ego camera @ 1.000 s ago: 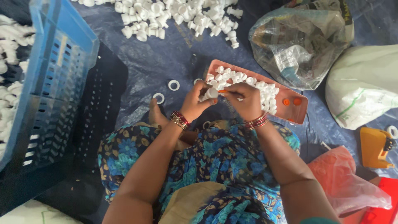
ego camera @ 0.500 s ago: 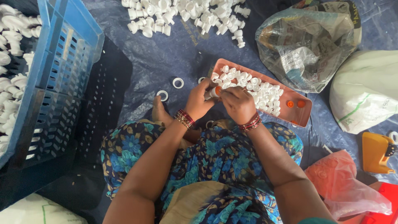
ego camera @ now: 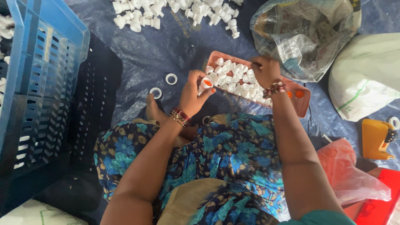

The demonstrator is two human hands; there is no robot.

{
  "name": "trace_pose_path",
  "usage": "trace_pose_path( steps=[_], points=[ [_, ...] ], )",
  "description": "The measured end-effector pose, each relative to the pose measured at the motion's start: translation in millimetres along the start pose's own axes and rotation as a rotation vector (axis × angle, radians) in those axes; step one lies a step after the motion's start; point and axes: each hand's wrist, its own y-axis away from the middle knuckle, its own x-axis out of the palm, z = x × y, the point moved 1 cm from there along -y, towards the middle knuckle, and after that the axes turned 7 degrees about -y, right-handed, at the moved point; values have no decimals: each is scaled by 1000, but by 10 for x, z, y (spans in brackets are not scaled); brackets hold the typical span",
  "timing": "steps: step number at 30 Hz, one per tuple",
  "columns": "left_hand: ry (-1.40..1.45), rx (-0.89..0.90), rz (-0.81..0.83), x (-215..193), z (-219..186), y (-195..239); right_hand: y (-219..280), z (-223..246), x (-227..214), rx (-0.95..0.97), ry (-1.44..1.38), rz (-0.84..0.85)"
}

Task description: The person sits on a tarp and assembles small white plastic components by hand. They pick up a white plastic piece and a small orange ring, fit them together, and place the assembled unit into a blue crate. The process is repeated continuously.

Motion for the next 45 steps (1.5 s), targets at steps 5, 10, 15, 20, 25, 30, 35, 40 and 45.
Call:
trace_pose_path(
  steps=[5, 10, 15, 20, 25, 30, 35, 40, 45],
  points=[
    [-67, 117, -44, 4, 19, 43, 78, -728, 644, 227, 69, 140],
    [-35, 158, -31, 27, 17, 25, 32, -895, 865, 226, 172, 231],
    [13, 134, 33, 10, -44, 44, 74, -861, 1081, 226, 216, 229],
    [1, 98, 67, -53, -175, 21, 0, -607, 903, 142, 169, 38],
    [-96, 137, -5, -82, -241, 7, 179, 210, 453, 486, -814, 79],
    [-137, 148, -18, -70, -244, 21, 367, 1134, 401, 566, -1135, 91],
    [-199, 159, -55, -84, -233, 34, 352, 1429, 480, 535, -1054, 7],
    [-374, 270, -82, -72, -243, 62, 422, 1395, 590, 619, -1175, -52],
    [-424, 273, -31, -85, -290, 99, 388, 1427, 647, 670, -1199, -142]
  ],
)
